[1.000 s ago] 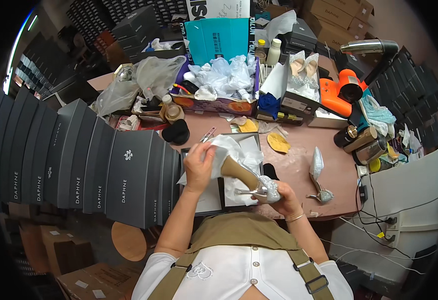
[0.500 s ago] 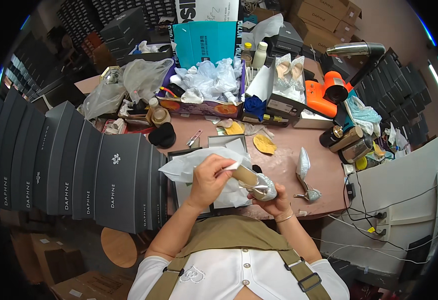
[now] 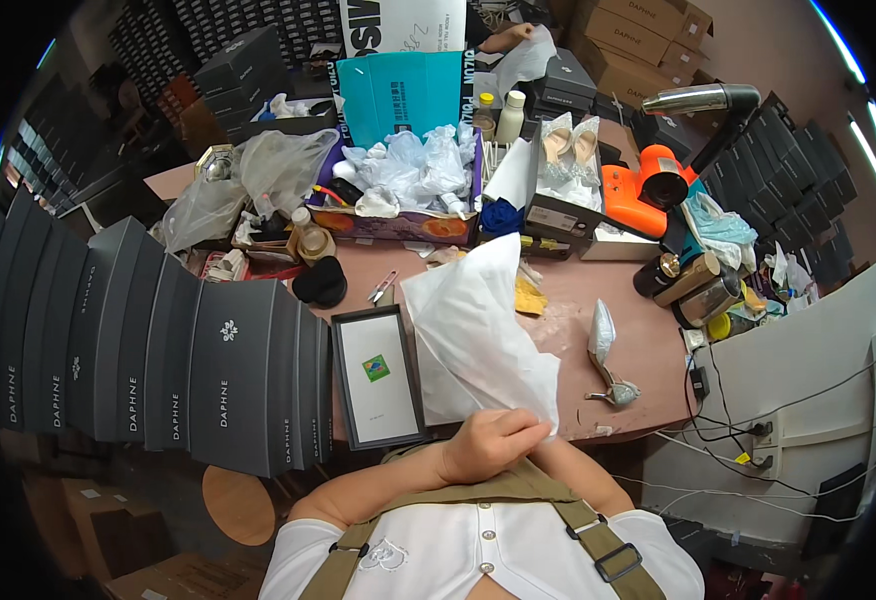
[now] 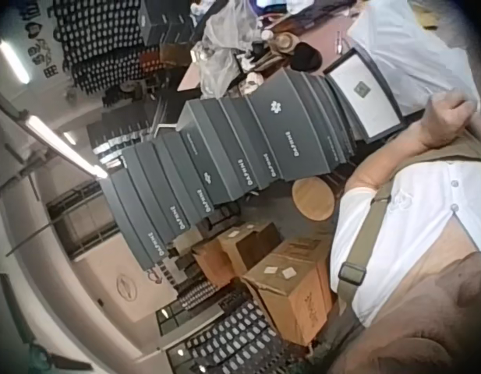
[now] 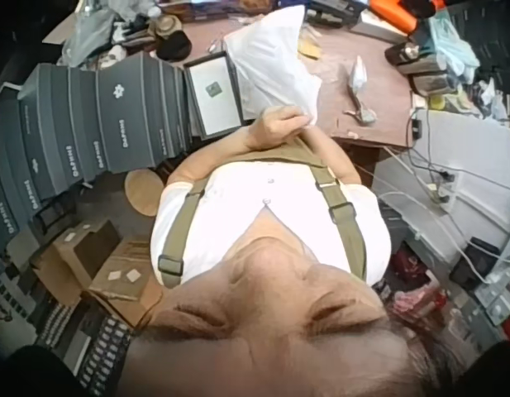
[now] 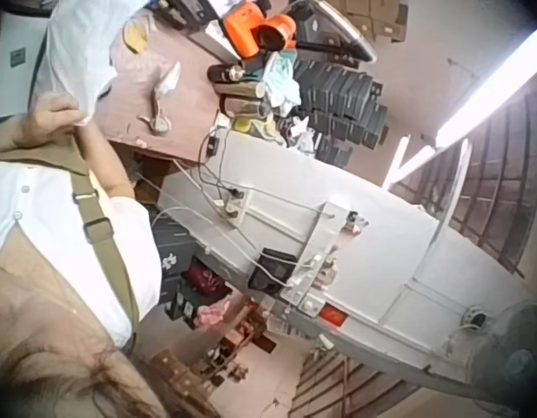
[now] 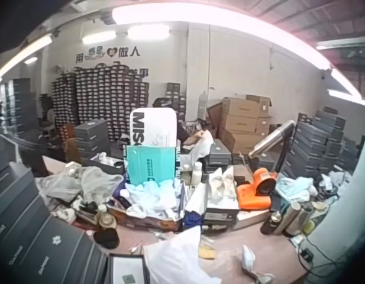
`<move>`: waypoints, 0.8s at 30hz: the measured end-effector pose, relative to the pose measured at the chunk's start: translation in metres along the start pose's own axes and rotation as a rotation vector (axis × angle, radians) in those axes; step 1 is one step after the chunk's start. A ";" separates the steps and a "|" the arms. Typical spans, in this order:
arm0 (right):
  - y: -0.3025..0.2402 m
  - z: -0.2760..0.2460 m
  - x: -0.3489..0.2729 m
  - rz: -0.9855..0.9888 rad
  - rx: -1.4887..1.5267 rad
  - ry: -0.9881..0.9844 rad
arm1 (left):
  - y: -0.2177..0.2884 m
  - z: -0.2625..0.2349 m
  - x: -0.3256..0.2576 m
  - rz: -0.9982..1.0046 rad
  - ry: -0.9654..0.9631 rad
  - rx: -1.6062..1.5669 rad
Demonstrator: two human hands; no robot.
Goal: Packaging high-heeled shoes into boxes with protective wrapping.
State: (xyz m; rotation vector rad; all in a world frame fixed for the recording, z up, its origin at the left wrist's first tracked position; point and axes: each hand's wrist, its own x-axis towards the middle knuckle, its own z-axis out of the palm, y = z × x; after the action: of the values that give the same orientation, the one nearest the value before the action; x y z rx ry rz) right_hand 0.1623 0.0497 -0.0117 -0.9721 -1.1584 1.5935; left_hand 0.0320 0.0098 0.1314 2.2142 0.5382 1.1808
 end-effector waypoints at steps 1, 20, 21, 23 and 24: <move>0.013 -0.001 0.004 -0.020 -0.150 0.017 | -0.004 0.005 -0.006 -0.029 -0.068 -0.004; -0.089 0.004 -0.013 0.024 0.158 0.041 | -0.071 -0.027 -0.035 -0.814 0.747 -0.220; -0.088 0.008 -0.007 -0.006 0.391 0.098 | -0.061 -0.009 -0.029 -0.854 0.532 -0.321; -0.082 -0.001 -0.020 0.203 0.527 0.444 | -0.052 0.012 -0.025 -0.418 0.059 -0.082; -0.083 -0.019 -0.027 0.270 0.719 0.393 | -0.062 0.013 -0.031 -0.348 -0.075 -0.073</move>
State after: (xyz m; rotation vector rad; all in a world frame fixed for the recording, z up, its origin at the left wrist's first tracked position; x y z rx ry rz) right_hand 0.2060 0.0403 0.0657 -0.9065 -0.1488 1.7351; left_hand 0.0216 0.0350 0.0659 1.9930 0.7977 0.9170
